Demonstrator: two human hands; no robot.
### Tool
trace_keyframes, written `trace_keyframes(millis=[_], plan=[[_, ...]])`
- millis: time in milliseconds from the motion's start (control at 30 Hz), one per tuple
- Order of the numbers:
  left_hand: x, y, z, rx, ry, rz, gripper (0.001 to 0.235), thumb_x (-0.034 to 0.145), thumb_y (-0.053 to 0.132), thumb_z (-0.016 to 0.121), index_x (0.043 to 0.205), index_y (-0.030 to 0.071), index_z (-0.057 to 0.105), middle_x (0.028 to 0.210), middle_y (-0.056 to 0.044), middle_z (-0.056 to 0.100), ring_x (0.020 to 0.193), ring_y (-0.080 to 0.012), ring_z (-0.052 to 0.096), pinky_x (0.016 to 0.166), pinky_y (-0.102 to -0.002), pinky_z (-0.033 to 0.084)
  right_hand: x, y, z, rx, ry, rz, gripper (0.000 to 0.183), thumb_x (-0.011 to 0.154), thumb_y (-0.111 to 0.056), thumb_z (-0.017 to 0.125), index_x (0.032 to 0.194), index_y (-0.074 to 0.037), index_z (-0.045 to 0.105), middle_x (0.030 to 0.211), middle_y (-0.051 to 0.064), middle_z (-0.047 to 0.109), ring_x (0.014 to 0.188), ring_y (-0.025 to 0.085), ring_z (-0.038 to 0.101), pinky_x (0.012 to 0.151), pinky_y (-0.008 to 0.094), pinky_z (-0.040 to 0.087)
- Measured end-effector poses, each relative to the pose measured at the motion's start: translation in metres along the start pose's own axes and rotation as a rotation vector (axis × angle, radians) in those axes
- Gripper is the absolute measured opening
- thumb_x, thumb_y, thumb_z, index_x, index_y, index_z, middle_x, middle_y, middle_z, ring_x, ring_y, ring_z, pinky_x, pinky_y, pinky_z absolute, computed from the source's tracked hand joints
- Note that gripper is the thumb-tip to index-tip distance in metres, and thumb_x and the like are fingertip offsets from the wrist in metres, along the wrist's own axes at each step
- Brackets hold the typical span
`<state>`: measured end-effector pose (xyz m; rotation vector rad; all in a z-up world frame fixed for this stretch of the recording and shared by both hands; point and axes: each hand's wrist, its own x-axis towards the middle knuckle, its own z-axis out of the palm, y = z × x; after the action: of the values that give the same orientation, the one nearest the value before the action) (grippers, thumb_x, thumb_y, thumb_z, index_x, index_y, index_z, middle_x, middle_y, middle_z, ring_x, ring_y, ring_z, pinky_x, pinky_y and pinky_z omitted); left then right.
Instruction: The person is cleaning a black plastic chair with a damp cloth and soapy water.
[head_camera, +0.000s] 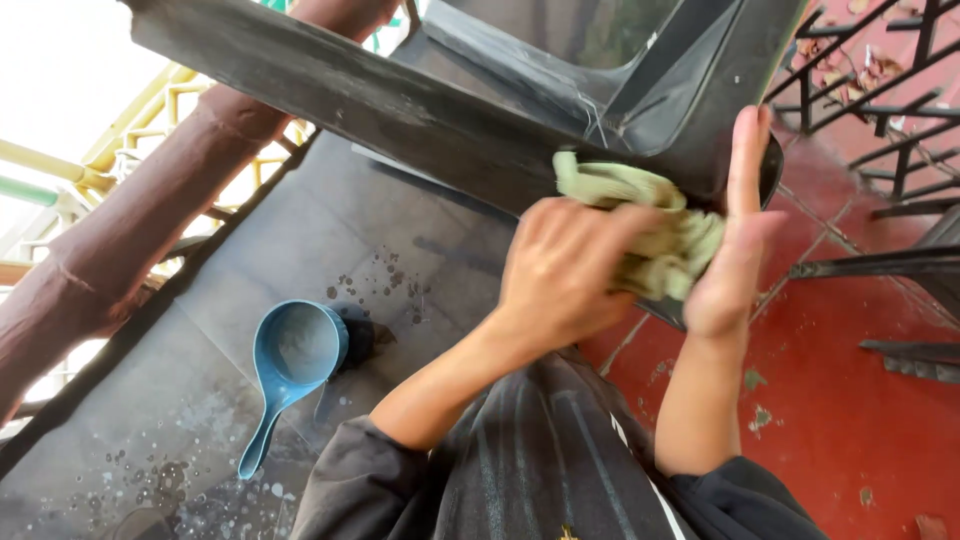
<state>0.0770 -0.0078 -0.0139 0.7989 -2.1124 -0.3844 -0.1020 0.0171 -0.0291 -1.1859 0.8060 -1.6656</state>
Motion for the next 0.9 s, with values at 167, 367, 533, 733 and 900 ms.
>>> trace_keyframes(millis=[167,367,533,733,900], plan=[[0.024,-0.048,-0.077,0.41,0.379,-0.137,0.062,0.067,0.013,0.084,0.125,0.011,0.061,0.128,-0.018,0.056,0.122,-0.0379,0.051,0.104,-0.046,0.04,0.001,0.009,0.055,-1.088,0.167,-0.268,0.066,0.104,-0.048,0.056,0.153,-0.005,0.049,0.172,0.014,0.025,0.164,0.036,0.019,0.132,0.052,0.006],[0.012,-0.07,-0.079,0.527,0.422,-0.282,0.063,0.082,0.007,0.076,0.141,0.005,0.056,0.139,-0.013,0.06,0.133,-0.0333,0.053,0.114,-0.045,0.039,0.019,0.028,0.08,-1.492,0.1,-0.442,0.075,0.11,-0.054,0.052,0.155,0.005,0.051,0.154,0.019,0.045,0.149,0.043,0.034,0.129,0.062,0.005],[-0.008,-0.036,-0.027,0.401,0.271,-0.129,0.055,0.09,0.015,0.074,0.142,0.006,0.055,0.132,-0.012,0.063,0.124,-0.0277,0.062,0.112,-0.04,0.041,0.027,0.031,0.083,-1.369,0.109,-0.493,0.086,0.105,-0.062,0.031,0.155,0.006,0.049,0.144,0.018,0.05,0.143,0.037,0.044,0.126,0.059,0.001],[0.008,-0.081,-0.081,0.352,0.402,-0.175,0.064,0.076,0.024,0.076,0.134,0.005,0.06,0.132,-0.012,0.056,0.126,-0.0364,0.052,0.114,-0.046,0.039,0.024,0.036,0.081,-1.342,0.149,-0.531,0.068,0.108,-0.051,0.036,0.15,-0.001,0.057,0.14,0.016,0.056,0.14,0.035,0.047,0.126,0.051,0.006],[0.017,-0.127,-0.114,0.695,0.63,-0.386,0.058,0.081,0.021,0.077,0.135,0.009,0.062,0.141,-0.009,0.057,0.136,-0.0335,0.044,0.116,-0.047,0.033,0.016,0.041,0.091,-1.452,0.19,-0.47,0.061,0.101,-0.045,0.054,0.147,-0.004,0.057,0.139,0.014,0.054,0.138,0.035,0.047,0.129,0.058,0.008]])
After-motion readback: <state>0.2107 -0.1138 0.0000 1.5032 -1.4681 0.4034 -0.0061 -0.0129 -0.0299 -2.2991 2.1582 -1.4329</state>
